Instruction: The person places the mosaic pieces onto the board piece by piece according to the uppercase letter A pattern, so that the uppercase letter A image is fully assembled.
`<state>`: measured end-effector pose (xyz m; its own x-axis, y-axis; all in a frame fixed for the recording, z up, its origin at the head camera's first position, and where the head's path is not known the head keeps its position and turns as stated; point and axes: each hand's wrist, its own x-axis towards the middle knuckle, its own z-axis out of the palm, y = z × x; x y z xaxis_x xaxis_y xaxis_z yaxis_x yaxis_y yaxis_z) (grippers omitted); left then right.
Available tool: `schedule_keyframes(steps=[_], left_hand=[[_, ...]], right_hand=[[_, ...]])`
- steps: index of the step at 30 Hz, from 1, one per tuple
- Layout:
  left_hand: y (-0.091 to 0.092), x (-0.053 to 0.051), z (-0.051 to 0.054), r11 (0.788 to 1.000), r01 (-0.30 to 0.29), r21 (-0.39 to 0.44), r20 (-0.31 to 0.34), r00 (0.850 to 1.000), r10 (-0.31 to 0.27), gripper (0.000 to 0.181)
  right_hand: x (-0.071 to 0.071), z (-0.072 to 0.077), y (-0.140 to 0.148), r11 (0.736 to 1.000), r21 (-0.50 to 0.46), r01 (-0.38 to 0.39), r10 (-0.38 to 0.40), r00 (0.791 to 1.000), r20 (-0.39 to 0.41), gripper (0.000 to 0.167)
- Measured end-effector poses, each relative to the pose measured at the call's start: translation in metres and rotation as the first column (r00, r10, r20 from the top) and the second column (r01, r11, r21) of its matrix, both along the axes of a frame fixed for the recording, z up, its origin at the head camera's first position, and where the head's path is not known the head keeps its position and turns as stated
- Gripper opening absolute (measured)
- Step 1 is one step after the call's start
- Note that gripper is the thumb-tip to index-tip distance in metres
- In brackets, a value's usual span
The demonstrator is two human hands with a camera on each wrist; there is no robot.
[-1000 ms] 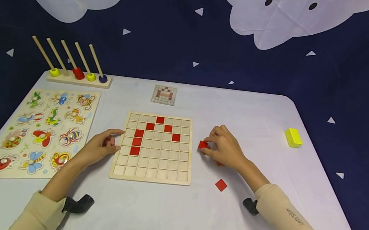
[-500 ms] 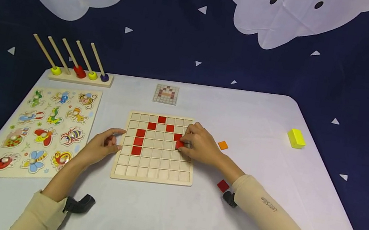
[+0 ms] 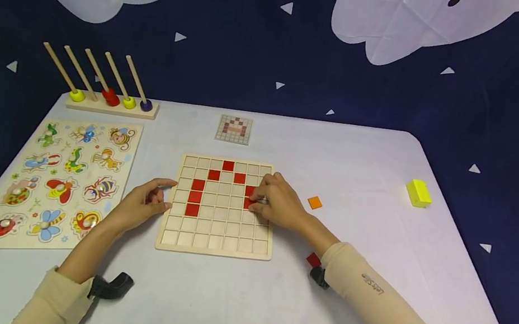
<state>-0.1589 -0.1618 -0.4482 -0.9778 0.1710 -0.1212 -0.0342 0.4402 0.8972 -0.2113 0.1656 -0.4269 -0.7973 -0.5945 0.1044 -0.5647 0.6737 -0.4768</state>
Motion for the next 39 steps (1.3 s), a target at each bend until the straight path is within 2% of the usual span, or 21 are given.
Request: schedule_keyframes(steps=[9,17,23,29,34,39], left_hand=[[0.000,0.000,0.002,1.000,0.002,0.000,0.017,1.000,-0.002,0.048],[0.000,0.000,0.001,1.000,0.000,-0.005,0.027,1.000,0.000,0.048],[0.000,-0.001,0.001,1.000,0.008,-0.018,0.019,1.000,-0.007,0.047],[-0.003,-0.001,0.000,1.000,0.004,-0.031,0.018,1.000,-0.003,0.047],[-0.003,-0.001,-0.001,1.000,0.009,-0.018,0.013,1.000,-0.008,0.047],[-0.002,-0.001,0.000,1.000,0.017,0.003,-0.011,1.000,-0.017,0.046]], right_hand=[[0.006,0.009,0.004,0.999,0.019,0.028,-0.028,1.000,-0.008,0.025],[0.029,0.022,0.045,0.998,-0.019,0.066,-0.066,0.997,-0.039,0.023],[0.055,0.016,0.085,0.992,0.014,0.127,-0.126,0.990,-0.060,0.020],[0.076,0.009,0.111,0.984,0.001,0.176,-0.175,0.980,-0.097,0.023],[0.089,0.002,0.125,0.983,0.029,0.183,-0.180,0.980,-0.090,0.029],[0.096,-0.003,0.128,0.983,0.067,0.171,-0.165,0.983,-0.085,0.029]])
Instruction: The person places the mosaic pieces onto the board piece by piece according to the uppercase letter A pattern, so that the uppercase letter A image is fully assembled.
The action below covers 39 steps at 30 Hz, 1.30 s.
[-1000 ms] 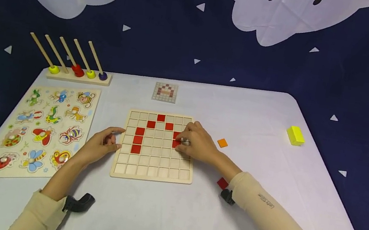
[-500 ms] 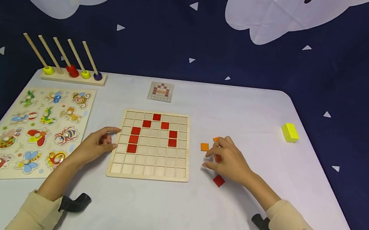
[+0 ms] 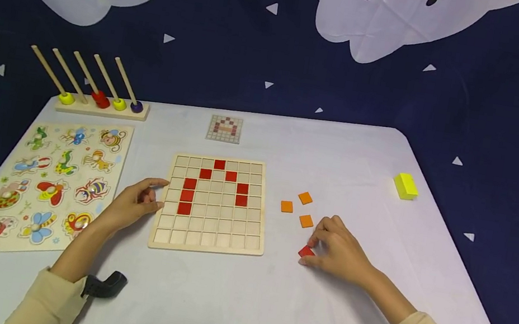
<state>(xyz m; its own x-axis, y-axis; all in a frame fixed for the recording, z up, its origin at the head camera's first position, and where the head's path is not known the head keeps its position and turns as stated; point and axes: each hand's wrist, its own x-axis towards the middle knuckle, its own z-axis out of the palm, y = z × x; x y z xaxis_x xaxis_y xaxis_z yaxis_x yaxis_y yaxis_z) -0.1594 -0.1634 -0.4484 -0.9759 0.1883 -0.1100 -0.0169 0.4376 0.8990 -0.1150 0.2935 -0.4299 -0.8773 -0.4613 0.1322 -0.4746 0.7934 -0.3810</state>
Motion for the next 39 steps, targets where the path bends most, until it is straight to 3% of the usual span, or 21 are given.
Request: schedule_keyframes(steps=[7,13,22,30,39], left_hand=[[0.000,0.000,0.004,1.000,0.009,0.002,-0.016,1.000,-0.009,0.046],[0.001,0.000,0.007,1.000,-0.002,0.001,-0.015,1.000,0.002,0.047],[-0.002,0.002,0.004,1.000,-0.002,0.013,0.017,1.000,0.002,0.049],[0.000,0.002,0.004,1.000,-0.008,0.026,0.004,1.000,0.008,0.048],[0.000,0.000,0.001,1.000,-0.007,0.015,0.011,1.000,0.007,0.047]], right_hand=[[-0.003,-0.003,-0.003,0.999,-0.006,-0.040,0.039,0.995,-0.090,0.026],[-0.013,-0.001,-0.015,0.994,-0.048,-0.094,0.086,0.985,-0.152,0.024],[-0.035,0.004,-0.061,0.986,-0.086,-0.140,0.128,0.984,-0.125,0.020],[-0.054,0.006,-0.099,0.982,-0.060,-0.177,0.171,0.981,-0.093,0.019],[-0.064,0.004,-0.119,0.979,-0.031,-0.200,0.197,0.977,-0.076,0.019]])
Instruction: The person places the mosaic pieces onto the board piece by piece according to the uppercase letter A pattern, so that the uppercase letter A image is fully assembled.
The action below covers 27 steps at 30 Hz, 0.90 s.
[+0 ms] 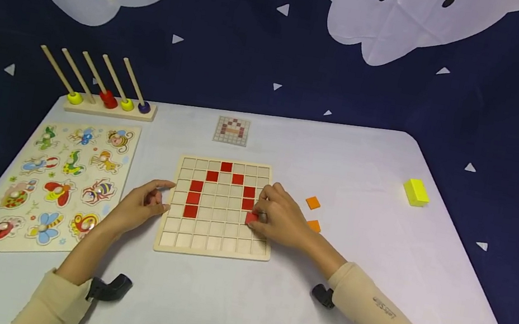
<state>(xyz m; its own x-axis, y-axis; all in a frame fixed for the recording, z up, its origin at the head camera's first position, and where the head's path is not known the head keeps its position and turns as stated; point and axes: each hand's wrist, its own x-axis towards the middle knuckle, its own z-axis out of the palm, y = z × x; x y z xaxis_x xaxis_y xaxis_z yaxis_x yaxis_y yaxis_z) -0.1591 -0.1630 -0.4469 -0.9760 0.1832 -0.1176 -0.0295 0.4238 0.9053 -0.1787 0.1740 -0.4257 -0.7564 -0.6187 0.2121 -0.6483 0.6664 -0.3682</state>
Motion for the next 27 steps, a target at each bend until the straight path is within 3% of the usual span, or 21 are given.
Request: schedule_keyframes(steps=[5,14,21,27], left_hand=[[0.000,0.000,-0.001,1.000,-0.003,0.004,0.003,1.000,0.003,0.048],[-0.001,0.000,0.000,1.000,-0.001,0.000,0.013,1.000,0.001,0.047],[0.000,0.001,-0.001,1.000,-0.003,-0.020,0.019,1.000,0.003,0.047],[0.001,0.000,-0.001,0.999,-0.007,-0.034,0.008,1.000,0.008,0.047]], right_hand=[[-0.002,-0.003,-0.003,1.000,-0.016,0.001,-0.001,1.000,0.024,0.017],[0.000,-0.005,-0.007,0.997,-0.065,0.049,-0.039,0.988,0.150,0.012],[0.003,-0.002,-0.001,0.995,-0.047,0.093,-0.086,0.986,0.140,0.025],[-0.003,0.008,0.026,0.989,-0.048,0.138,-0.133,0.987,0.092,0.029]])
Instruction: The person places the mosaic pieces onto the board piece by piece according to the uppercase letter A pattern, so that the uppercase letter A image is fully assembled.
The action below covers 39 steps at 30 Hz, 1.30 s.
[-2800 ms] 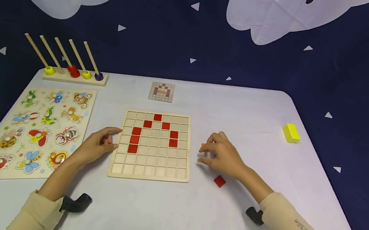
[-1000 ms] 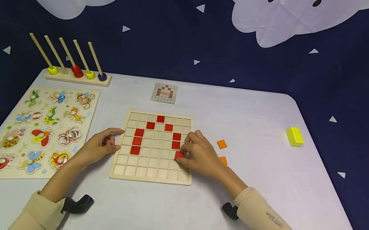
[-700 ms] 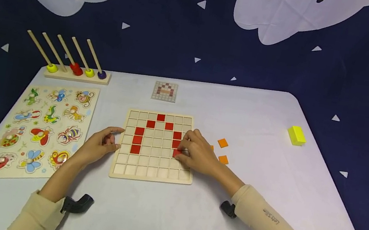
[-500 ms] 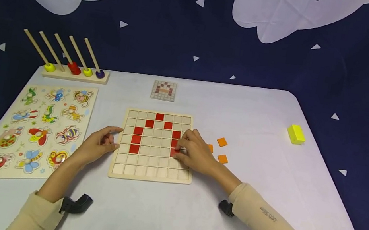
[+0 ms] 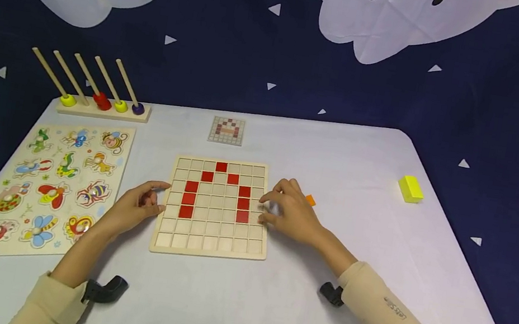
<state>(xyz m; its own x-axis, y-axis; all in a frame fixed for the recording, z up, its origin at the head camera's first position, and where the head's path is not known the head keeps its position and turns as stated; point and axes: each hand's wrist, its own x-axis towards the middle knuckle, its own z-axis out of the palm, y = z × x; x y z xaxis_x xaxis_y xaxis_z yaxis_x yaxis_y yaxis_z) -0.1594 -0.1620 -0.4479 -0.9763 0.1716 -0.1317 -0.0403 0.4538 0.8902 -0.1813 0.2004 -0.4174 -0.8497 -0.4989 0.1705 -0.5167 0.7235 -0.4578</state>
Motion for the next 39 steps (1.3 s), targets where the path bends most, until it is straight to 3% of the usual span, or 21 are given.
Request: schedule_keyframes(steps=[8,14,24,30,39], left_hand=[[-0.004,0.000,-0.001,1.000,-0.002,0.004,-0.009,1.000,0.002,0.047],[-0.004,0.001,0.002,1.000,0.015,0.014,-0.017,1.000,-0.015,0.047],[-0.002,0.001,0.003,0.999,0.017,0.037,-0.021,1.000,-0.016,0.049],[-0.001,0.000,0.003,0.999,0.011,0.036,-0.026,1.000,-0.010,0.047],[0.000,0.000,0.001,0.999,-0.005,0.036,-0.028,1.000,0.006,0.046]], right_hand=[[-0.010,0.002,0.040,0.992,0.108,0.065,-0.068,0.997,0.025,0.029],[-0.013,-0.005,0.050,0.991,0.120,0.054,-0.057,0.998,0.024,0.023],[-0.016,-0.013,0.049,0.996,0.094,0.010,-0.002,0.996,-0.088,0.019],[-0.021,-0.008,0.034,0.999,0.034,-0.009,0.013,0.993,-0.114,0.020],[-0.028,0.001,-0.020,0.996,0.025,-0.087,0.089,0.994,-0.066,0.020]])
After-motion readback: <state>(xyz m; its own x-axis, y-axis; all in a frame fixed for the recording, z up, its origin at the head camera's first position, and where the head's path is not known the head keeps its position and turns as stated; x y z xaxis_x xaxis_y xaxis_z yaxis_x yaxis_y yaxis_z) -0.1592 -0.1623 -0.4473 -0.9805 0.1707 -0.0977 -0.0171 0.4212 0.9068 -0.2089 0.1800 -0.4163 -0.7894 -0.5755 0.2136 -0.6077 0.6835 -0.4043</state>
